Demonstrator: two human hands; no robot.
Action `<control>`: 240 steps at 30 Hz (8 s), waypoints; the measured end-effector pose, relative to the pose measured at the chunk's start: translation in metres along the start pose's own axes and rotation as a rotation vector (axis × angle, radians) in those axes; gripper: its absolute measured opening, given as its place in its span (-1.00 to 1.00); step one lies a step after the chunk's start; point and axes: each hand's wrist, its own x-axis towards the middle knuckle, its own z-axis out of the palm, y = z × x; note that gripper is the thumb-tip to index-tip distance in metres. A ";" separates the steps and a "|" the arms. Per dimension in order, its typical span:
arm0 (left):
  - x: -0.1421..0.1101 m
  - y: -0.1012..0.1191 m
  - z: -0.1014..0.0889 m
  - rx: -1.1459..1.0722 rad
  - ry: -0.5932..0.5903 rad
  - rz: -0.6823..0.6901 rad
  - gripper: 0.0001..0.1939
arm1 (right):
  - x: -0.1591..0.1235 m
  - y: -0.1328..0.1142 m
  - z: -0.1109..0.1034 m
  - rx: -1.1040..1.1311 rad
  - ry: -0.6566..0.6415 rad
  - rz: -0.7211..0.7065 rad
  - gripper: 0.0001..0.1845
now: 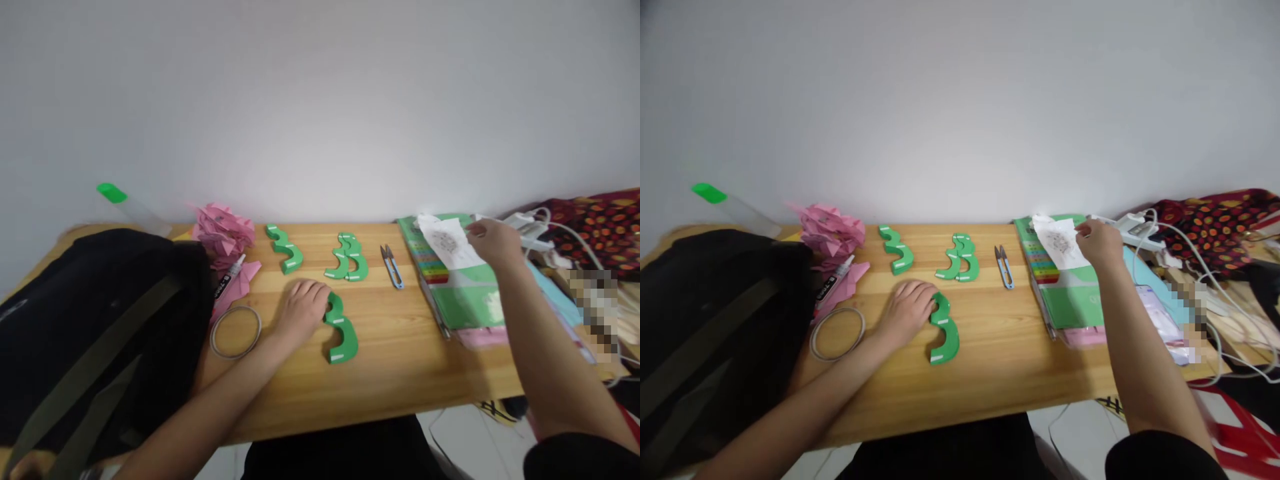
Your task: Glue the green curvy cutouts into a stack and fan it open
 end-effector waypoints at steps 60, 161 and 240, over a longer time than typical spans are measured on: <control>-0.007 -0.009 -0.006 -0.356 -0.144 0.044 -0.84 | -0.180 -0.115 0.085 0.417 -0.550 -0.840 -0.83; -0.084 0.055 -0.012 -0.264 0.107 -0.248 -0.94 | -0.231 -0.117 0.075 0.550 -0.521 -0.862 -0.84; 0.010 0.003 -0.026 -1.106 0.016 -0.700 -0.70 | -0.115 -0.141 0.075 0.201 -0.253 -0.811 -0.69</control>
